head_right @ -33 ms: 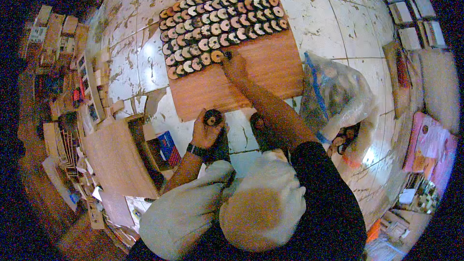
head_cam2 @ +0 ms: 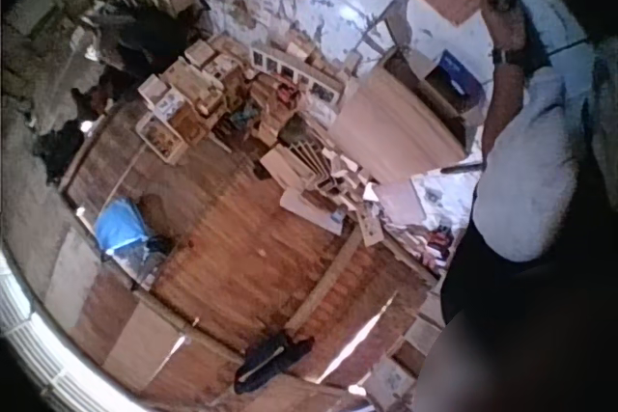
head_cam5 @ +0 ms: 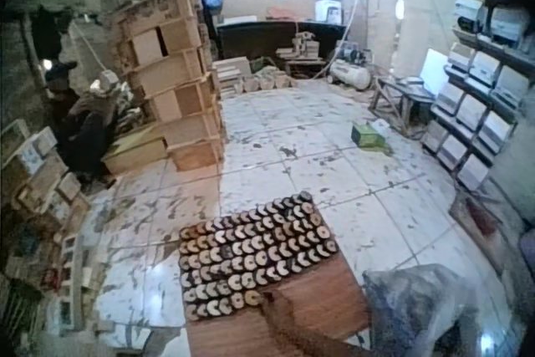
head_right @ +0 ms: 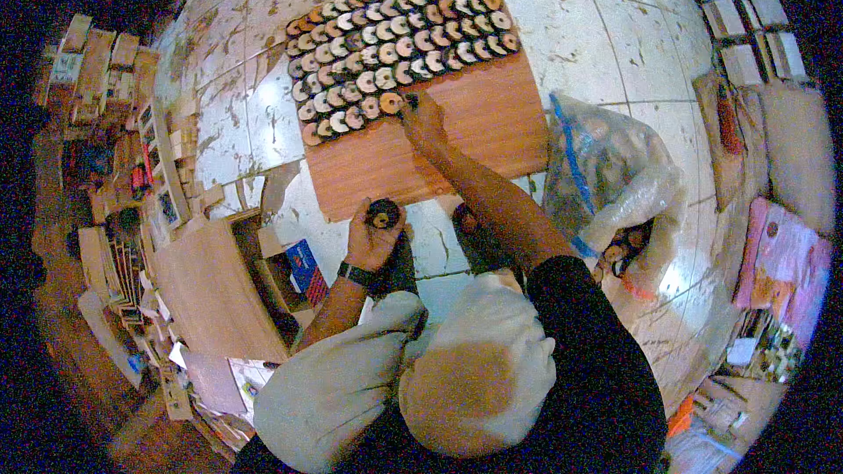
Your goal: The person sits on the floor and repeatedly picks up small wooden discs from a plastic bag, then places them onto a wooden board in neat rows. They handle the discs one at a time, arranging them in a grid pattern.
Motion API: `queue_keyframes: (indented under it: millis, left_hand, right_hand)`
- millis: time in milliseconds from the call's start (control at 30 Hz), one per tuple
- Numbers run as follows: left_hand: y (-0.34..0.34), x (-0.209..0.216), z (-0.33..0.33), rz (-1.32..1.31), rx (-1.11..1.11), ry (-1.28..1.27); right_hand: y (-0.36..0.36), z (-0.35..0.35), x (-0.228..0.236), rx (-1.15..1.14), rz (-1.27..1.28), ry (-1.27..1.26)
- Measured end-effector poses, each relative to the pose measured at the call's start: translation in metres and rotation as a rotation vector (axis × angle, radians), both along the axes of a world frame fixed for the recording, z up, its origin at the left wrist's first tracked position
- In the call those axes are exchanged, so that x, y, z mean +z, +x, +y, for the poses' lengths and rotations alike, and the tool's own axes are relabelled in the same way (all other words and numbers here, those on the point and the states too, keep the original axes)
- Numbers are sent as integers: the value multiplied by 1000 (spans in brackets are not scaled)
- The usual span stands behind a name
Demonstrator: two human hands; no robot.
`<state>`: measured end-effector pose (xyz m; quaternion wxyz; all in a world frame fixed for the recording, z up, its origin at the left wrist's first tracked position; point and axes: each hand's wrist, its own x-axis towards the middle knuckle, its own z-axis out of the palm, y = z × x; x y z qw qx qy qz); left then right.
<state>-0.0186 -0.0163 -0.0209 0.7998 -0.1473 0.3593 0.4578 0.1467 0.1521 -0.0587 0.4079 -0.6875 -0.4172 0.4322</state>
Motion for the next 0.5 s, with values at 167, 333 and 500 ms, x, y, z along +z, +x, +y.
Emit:
queue_keyframes:
  millis: [167, 333, 500]
  left_hand:
    - [0, 4, 6, 42, 11, 77]
    - [19, 17, 5, -60, -208, 36]
    - [38, 26, 15, -24, -473, 37]
  right_hand:
    - [28, -49, 35, 125, -130, 57]
    - [95, -162, 95, 53, -140, 323]
    - [198, -281, 135, -626, -487, 270]
